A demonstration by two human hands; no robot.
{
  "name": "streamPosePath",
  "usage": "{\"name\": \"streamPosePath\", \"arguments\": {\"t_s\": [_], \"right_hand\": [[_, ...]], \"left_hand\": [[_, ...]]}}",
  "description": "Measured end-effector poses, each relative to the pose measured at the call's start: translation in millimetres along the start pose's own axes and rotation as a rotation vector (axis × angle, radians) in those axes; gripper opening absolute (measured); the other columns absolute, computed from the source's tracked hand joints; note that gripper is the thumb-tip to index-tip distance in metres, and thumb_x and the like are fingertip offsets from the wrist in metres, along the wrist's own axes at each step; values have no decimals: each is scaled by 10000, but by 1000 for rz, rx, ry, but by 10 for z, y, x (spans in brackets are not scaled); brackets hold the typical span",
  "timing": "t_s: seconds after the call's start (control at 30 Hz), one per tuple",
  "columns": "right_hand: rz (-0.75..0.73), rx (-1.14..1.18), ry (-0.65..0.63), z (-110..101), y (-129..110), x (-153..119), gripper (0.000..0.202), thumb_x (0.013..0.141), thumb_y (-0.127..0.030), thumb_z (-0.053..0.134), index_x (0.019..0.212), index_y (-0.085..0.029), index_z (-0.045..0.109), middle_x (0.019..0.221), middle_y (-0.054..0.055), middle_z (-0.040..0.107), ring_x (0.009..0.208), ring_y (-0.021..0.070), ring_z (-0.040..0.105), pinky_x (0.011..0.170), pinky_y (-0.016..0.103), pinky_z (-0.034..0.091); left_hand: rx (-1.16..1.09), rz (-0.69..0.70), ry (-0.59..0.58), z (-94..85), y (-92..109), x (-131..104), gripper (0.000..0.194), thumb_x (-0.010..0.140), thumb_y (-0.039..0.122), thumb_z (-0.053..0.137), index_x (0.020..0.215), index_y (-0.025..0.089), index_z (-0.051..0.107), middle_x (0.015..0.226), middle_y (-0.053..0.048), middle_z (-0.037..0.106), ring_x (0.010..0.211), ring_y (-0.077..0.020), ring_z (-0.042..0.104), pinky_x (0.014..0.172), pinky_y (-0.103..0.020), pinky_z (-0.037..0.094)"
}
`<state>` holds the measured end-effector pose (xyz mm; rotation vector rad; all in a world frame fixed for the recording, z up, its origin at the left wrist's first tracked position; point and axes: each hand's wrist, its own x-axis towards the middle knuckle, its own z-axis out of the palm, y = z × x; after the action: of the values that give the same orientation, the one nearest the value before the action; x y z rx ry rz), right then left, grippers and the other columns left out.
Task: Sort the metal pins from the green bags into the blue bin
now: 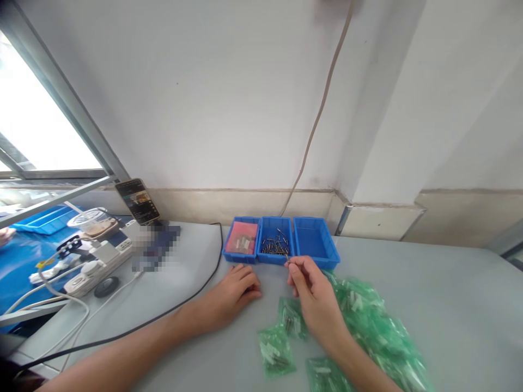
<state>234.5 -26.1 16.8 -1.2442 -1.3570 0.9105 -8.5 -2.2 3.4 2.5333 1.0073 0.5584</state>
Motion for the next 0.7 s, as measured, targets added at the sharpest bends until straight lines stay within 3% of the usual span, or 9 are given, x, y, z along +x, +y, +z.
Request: {"name": "streamPosePath", "arguments": {"t_s": [0.7], "right_hand": [[-17,-19,16,-2,-12,0,392,1011,-628,583,1040,-247,671,791,6,615,618,172,548,602,307,507]], "left_hand": [[7,-24,-8,-16,16,0,120,1110,281,568,1020,205,590,1066,-28,617,1009,-211,517,935,-369,408]]}}
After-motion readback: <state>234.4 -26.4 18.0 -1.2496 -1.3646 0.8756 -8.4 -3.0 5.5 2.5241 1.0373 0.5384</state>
